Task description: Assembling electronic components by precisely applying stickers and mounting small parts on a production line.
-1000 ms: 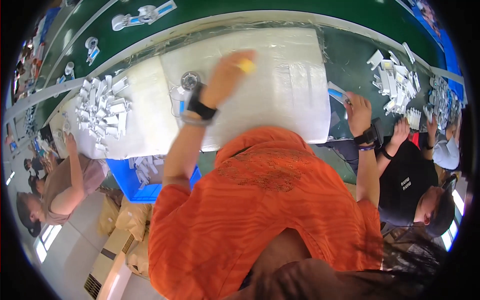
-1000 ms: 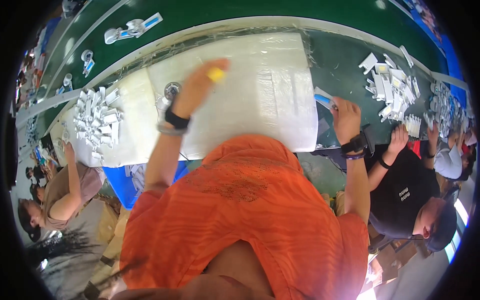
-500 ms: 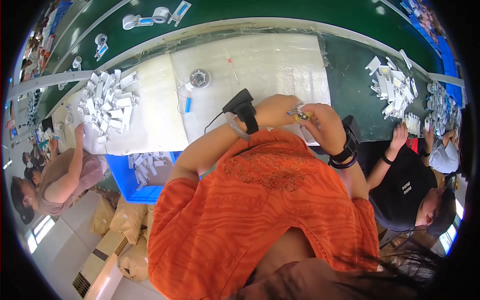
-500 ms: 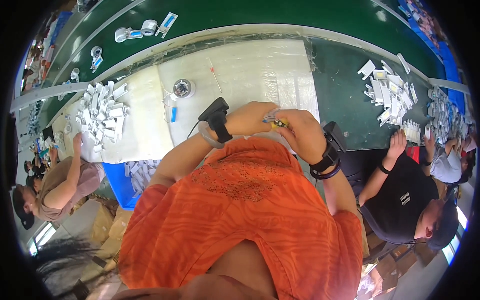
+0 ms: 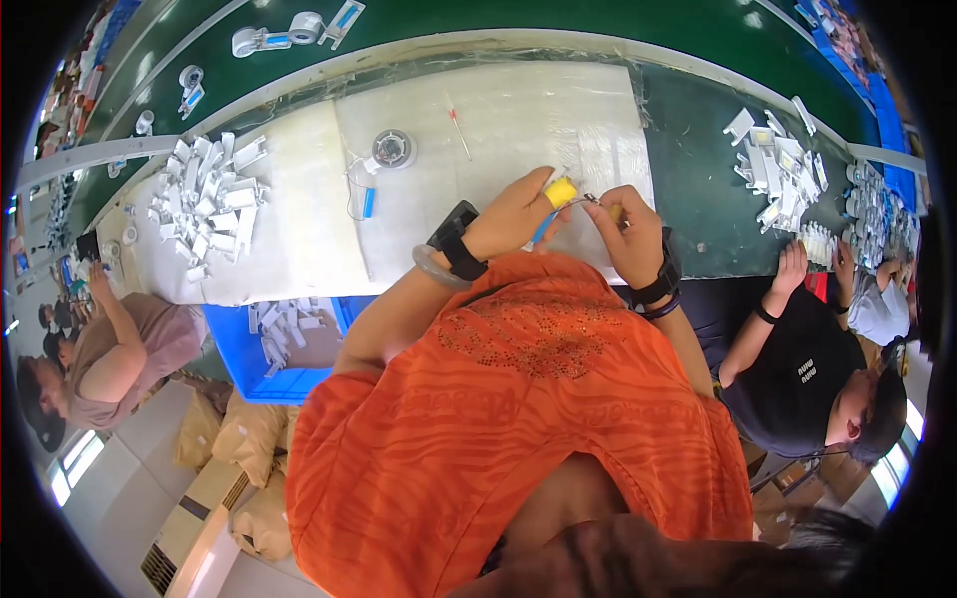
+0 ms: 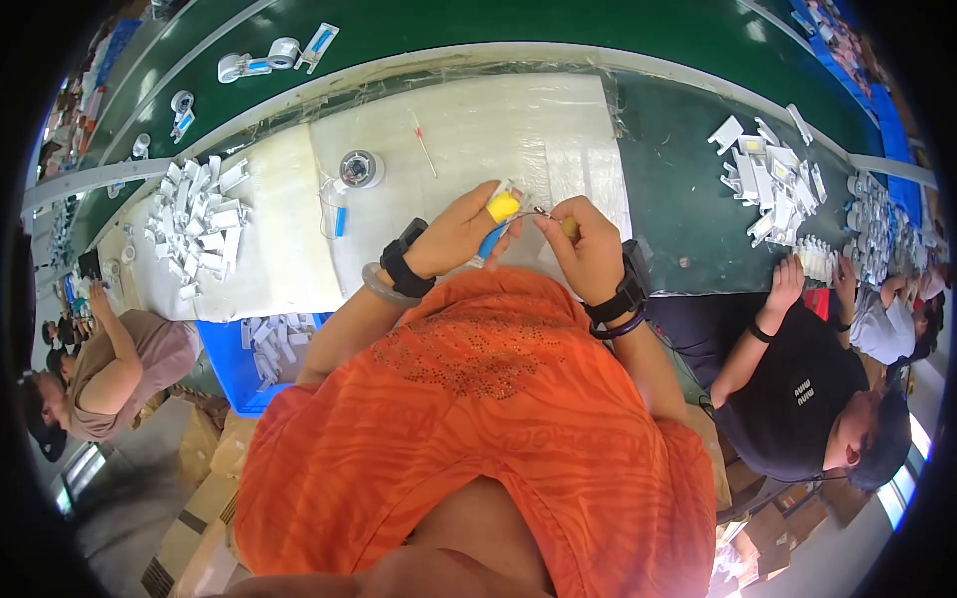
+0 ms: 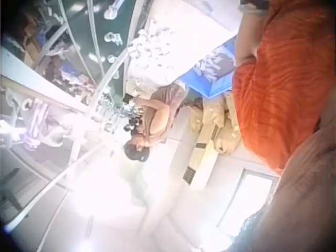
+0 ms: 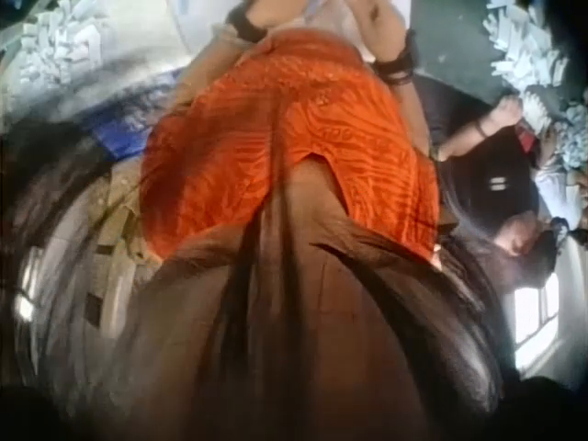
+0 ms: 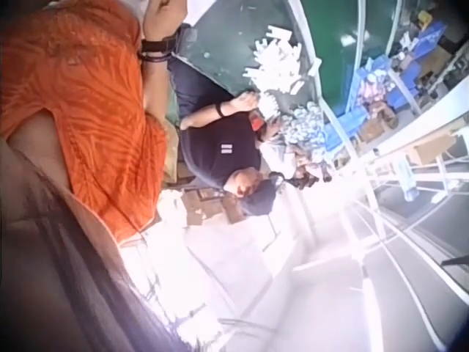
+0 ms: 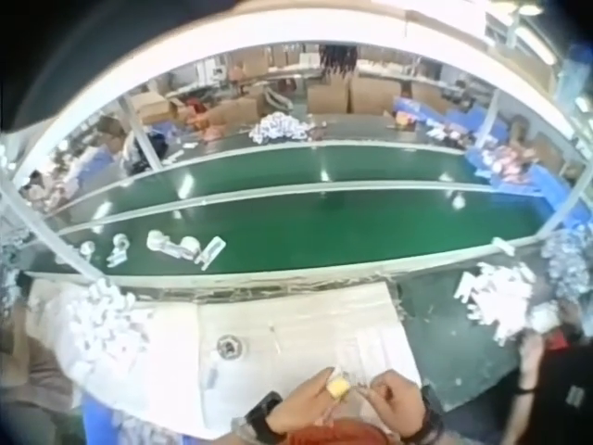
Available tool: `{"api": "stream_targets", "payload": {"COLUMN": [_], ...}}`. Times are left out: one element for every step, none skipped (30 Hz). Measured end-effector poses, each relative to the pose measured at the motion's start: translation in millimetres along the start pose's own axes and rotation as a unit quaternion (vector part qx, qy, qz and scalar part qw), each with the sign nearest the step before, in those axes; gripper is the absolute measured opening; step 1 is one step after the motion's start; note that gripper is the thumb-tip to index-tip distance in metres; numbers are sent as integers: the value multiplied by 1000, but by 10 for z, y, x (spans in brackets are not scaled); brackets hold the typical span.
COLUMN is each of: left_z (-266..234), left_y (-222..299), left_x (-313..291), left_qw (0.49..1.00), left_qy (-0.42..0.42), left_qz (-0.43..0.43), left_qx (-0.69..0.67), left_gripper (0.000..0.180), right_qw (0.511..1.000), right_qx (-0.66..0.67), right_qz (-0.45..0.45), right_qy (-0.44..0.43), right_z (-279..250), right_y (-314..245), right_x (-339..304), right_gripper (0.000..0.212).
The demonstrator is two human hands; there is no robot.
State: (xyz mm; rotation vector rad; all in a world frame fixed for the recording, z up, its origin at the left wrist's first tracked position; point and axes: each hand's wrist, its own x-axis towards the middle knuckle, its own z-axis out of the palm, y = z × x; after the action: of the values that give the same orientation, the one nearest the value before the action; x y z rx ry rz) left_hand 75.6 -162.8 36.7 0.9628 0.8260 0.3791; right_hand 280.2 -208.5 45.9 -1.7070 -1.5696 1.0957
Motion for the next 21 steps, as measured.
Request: {"api": "stream_targets", "payload": {"left_z": [45, 78, 87, 92, 97, 104, 110, 117, 122, 127, 134, 149, 170, 188, 202, 214, 225, 228, 228, 231, 238], "left_y": [-11, -17, -5, 26, 47, 54, 60, 61, 55, 47, 39, 38, 43, 48, 55, 64, 69, 63, 53, 43, 44], "left_x": [16, 30, 26, 15, 0, -10, -19, -29, -38, -47, -53, -64, -79, -96, -114, -129, -137, -139, -141, -140, -141], "left_qw": [999, 994, 994, 994, 993, 993, 991, 989, 989, 990, 991, 991, 992, 992, 992, 992, 992, 992, 991, 990, 990], "left_qy": [36, 71, 69, 72, 75, 75, 72, 70, 70, 63, 57, 57, 53, 47, 47, 49, 50, 50, 49, 49, 48], "left_qz": [39, 78, 77, 65, 53, 52, 46, 40, 40, 60, 81, 80, 91, 101, 100, 104, 108, 108, 118, 127, 127], "left_qx": [-11, -22, -22, -49, -76, -77, -101, -125, -126, -108, -90, -90, -73, -57, -57, -47, -37, -38, -32, -27, -27], "left_gripper": [23, 23, 23, 24, 24, 24, 25, 26, 26, 27, 29, 29, 29, 30, 30, 31, 32, 32, 33, 34, 34], "right_qw": [1000, 999, 995, 995, 995, 993, 994, 988, 977, 977, 970, 961, 961, 958, 956, 956, 945, 934, 934, 936, 939], "right_qx": [0, 47, 94, 94, 87, 79, 79, 40, 0, 1, -25, -51, -51, -48, -45, -45, -52, -59, -60, -60, -60], "right_qz": [1, -16, -34, -33, -58, -82, -81, -144, -206, -205, -233, -260, -260, -270, -281, -280, -310, -340, -339, -331, -323], "right_qy": [0, -3, -5, -4, 2, 8, 7, 32, 56, 56, 69, 83, 83, 78, 74, 75, 85, 95, 95, 100, 104], "right_z": [9, 12, 13, 9, 4, -5, -18, -30, -36, -32, -23, -18, -16, -15, -14, -14, -19, -24, -23, -16, -14], "right_y": [-19, -43, -69, -102, -144, -167, -170, -169, -167, -162, -149, -141, -152, -174, -187, -186, -186, -186, -191, -195, -196], "right_x": [2, 12, 19, 19, 13, 10, 23, 45, 55, 49, 45, 42, 43, 41, 38, 43, 55, 59, 53, 43, 36], "right_gripper": [12, 13, 15, 15, 15, 15, 15, 15, 15, 15, 15, 16, 16, 17, 18, 18, 20, 21, 21, 21, 22]}}
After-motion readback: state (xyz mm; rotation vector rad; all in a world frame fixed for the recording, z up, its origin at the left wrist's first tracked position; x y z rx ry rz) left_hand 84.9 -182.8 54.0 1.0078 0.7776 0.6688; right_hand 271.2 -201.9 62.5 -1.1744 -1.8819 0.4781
